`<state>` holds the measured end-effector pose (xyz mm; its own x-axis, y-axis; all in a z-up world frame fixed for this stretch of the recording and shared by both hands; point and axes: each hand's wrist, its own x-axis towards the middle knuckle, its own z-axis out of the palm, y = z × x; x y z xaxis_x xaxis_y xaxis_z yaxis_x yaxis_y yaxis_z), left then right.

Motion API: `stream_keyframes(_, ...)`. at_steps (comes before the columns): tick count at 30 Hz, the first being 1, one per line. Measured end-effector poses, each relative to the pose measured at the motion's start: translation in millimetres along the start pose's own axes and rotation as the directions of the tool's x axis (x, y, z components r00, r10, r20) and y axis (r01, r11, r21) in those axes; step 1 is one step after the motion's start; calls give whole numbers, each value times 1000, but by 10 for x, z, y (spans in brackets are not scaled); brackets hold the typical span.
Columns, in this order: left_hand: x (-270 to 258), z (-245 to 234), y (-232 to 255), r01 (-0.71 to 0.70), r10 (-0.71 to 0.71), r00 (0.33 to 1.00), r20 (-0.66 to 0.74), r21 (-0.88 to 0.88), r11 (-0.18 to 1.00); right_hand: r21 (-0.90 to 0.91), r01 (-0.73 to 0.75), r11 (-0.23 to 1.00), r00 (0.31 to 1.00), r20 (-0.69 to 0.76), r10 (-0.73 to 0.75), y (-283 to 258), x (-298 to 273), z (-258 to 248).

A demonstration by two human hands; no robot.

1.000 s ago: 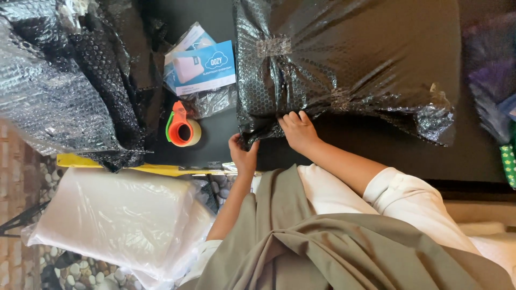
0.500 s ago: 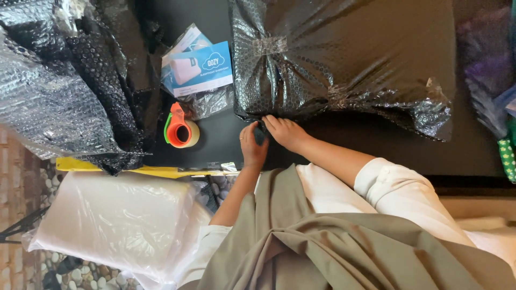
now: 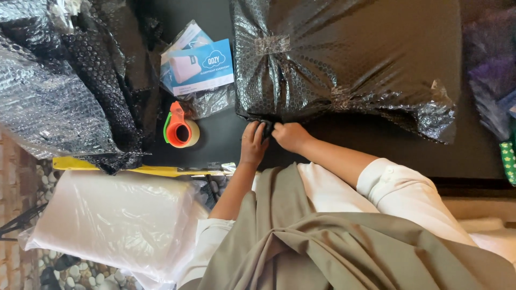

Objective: The person wraps a large item in black bubble wrap on a table, using a tape dispenser to apply clear tape to seal the package. They smooth the wrap, cut tape, and fold edges to secure the bundle.

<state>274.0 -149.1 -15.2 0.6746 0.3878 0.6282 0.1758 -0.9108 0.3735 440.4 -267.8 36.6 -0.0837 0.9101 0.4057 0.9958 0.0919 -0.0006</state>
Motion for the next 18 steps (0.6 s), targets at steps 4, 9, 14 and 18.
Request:
stream_keyframes(4,212,-73,26,-71,73,997,-22,54,996,30,158,987,981,-114,-154,-153,87,-225)
stream_keyframes(9,314,77,-137,-224,226,973,-39,42,974,-29,306,952,915,-267,-302,-105,369,-250)
stream_keyframes(14,420,-172,-131,208,-153,960,236,-231,950,-7,277,961,885,-387,-258,28,723,-230)
stream_keyframes(18,499,-286,-232,568,-383,781,493,-307,764,-7,194,981,899,-399,-181,219,890,-250)
